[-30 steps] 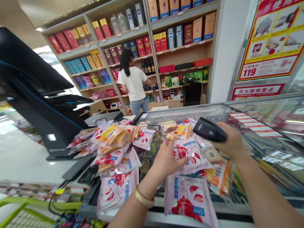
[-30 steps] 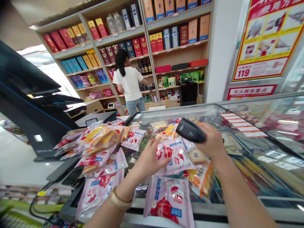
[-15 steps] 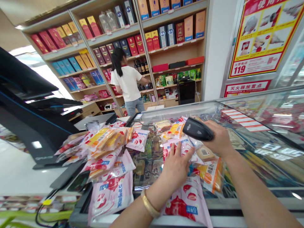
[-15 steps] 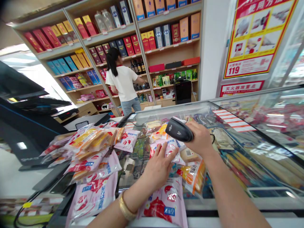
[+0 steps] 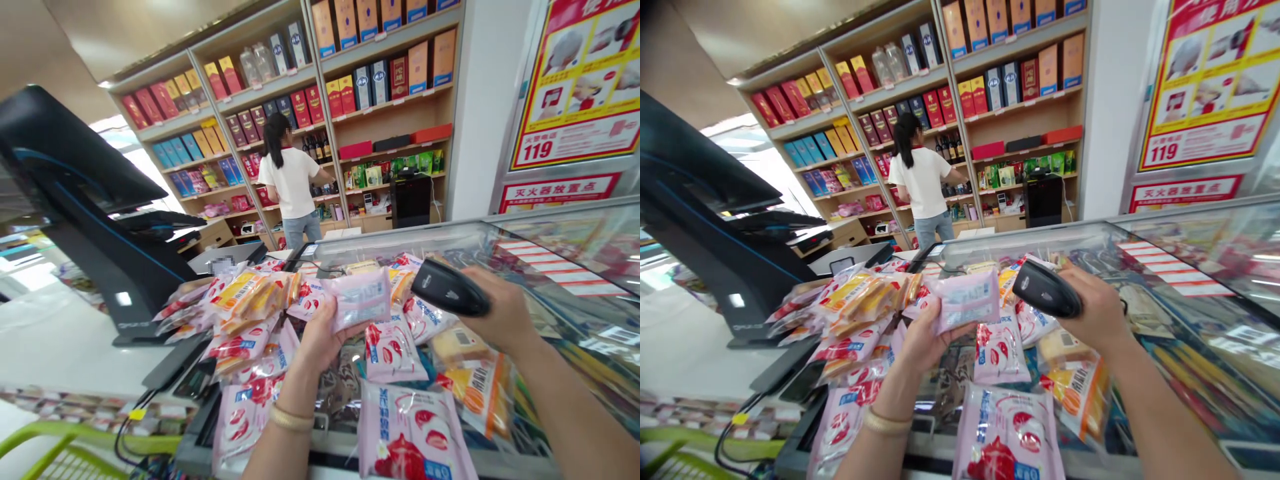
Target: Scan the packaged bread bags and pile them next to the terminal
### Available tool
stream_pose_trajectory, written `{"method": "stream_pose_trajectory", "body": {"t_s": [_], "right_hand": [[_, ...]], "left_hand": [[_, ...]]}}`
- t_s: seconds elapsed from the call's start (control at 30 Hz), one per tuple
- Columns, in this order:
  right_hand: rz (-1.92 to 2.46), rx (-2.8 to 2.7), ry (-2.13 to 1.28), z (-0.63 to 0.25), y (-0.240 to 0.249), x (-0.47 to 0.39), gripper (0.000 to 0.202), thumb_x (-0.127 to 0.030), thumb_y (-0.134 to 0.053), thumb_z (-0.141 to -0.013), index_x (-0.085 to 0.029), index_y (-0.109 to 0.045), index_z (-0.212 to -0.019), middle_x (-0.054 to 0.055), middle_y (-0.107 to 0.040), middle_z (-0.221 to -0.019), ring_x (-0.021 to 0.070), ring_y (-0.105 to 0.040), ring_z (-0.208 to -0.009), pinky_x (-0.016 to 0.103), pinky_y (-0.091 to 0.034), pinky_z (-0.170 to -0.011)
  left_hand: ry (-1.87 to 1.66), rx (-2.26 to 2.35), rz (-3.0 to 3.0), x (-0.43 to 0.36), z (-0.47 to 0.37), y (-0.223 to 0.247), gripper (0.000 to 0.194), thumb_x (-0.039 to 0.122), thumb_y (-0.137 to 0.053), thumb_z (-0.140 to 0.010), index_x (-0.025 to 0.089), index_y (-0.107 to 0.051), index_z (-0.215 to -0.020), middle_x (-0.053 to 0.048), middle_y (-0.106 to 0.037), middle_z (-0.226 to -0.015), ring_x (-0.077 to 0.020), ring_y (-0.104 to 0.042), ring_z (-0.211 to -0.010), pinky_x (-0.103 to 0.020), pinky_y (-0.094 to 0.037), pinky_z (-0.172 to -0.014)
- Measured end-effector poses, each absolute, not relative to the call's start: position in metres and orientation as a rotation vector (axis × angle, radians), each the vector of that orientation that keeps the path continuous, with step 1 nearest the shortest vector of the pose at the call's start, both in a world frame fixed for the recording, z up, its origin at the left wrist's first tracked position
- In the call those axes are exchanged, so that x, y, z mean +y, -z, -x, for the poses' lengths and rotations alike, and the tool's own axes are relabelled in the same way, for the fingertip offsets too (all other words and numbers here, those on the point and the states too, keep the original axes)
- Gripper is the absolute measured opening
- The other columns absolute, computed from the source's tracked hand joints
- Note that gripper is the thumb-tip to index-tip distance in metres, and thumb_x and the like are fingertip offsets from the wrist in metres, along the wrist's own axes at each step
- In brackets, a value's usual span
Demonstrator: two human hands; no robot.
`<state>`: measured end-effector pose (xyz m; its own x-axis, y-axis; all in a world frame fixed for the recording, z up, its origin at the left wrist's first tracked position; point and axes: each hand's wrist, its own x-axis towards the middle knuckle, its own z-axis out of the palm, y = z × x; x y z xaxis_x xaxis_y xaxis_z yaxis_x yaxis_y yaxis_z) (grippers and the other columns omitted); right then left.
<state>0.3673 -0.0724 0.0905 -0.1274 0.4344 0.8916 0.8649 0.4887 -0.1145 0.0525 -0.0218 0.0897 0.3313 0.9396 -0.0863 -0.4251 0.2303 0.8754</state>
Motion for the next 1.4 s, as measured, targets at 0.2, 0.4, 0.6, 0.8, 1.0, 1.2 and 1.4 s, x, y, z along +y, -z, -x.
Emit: {"method": "stream_pose_trajectory", "body": {"t_s": [0.2, 0.4, 0.6, 0.8, 1.0, 1.2, 1.4], "right_hand": [[1.059, -1.791, 0.459, -0.354, -0.089, -0.075, 0.014, -0.026, -0.065, -0.083, -0.024, -0.068, -0.096, 0.005, -0.075, -0.089, 0.0218, -0.072, -0.078, 0.032, -0.057, -0.068], [1.056, -1.871, 0.410, -0.347, -0.086, -0.078, 0.018, -0.020, -0.062, -0.080, -0.023, -0.069, -0.097, 0.006, -0.075, -0.093, 0.0218, -0.073, -0.081, 0.032, -0.057, -0.070], [1.140, -1.901, 0.456, -0.348, -0.085, -0.079, 0.021, -0.022, -0.062, -0.077, -0.023, -0.072, -0.096, 0.008, -0.077, -0.097, 0.0221, -0.072, -0.084, 0.033, -0.056, -0.072], [1.123, -1.938, 0.511, -0.344, -0.088, -0.078, 0.022, -0.020, -0.060, -0.076, -0.022, -0.072, -0.094, 0.007, -0.076, -0.095, 0.0206, -0.072, -0.082, 0.031, -0.053, -0.070], [1.167, -1.963, 0.459, -0.345, -0.086, -0.078, 0.024, -0.019, -0.060, -0.072, -0.023, -0.073, -0.093, 0.007, -0.076, -0.096, 0.0203, -0.071, -0.082, 0.031, -0.052, -0.071], [1.130, -1.979, 0.510, -0.346, -0.087, -0.078, 0.022, -0.019, -0.061, -0.075, -0.023, -0.070, -0.094, 0.005, -0.076, -0.094, 0.0203, -0.072, -0.077, 0.031, -0.051, -0.067], [1.061, -1.940, 0.623, -0.354, -0.090, -0.078, 0.018, -0.023, -0.061, -0.080, -0.025, -0.065, -0.096, 0.005, -0.077, -0.092, 0.0210, -0.074, -0.074, 0.031, -0.053, -0.062]], "left_hand": [[-1.345, 0.582, -0.512, -0.023, -0.065, -0.083, 0.042, 0.044, -0.061, -0.101, 0.020, -0.066, -0.136, -0.014, -0.078, -0.128, -0.0322, -0.072, -0.126, -0.052, -0.059, -0.108], [-1.369, 0.608, -0.606, -0.024, -0.064, -0.072, 0.063, 0.022, -0.082, -0.083, 0.022, -0.061, -0.142, -0.012, -0.078, -0.128, -0.0318, -0.074, -0.121, -0.049, -0.062, -0.104], [-1.340, 0.722, -0.749, -0.020, -0.058, -0.069, 0.068, 0.023, -0.087, -0.078, 0.022, -0.061, -0.141, -0.011, -0.079, -0.126, -0.0313, -0.077, -0.114, -0.048, -0.065, -0.098], [-1.297, 0.800, -0.786, -0.022, -0.057, -0.071, 0.062, 0.021, -0.088, -0.075, 0.016, -0.066, -0.132, -0.013, -0.082, -0.116, -0.0314, -0.080, -0.104, -0.048, -0.068, -0.092], [-1.282, 0.793, -0.806, -0.020, -0.056, -0.068, 0.067, 0.024, -0.089, -0.073, 0.017, -0.065, -0.135, -0.013, -0.082, -0.114, -0.0330, -0.080, -0.102, -0.050, -0.068, -0.091], [-1.292, 0.787, -0.799, -0.019, -0.057, -0.068, 0.062, 0.024, -0.090, -0.071, 0.017, -0.068, -0.129, -0.014, -0.081, -0.116, -0.0343, -0.079, -0.105, -0.053, -0.067, -0.091], [-1.454, 0.873, -0.964, -0.028, -0.055, -0.076, 0.046, 0.035, -0.091, -0.069, 0.017, -0.074, -0.108, -0.011, -0.082, -0.113, -0.0362, -0.075, -0.114, -0.055, -0.060, -0.103]]}}
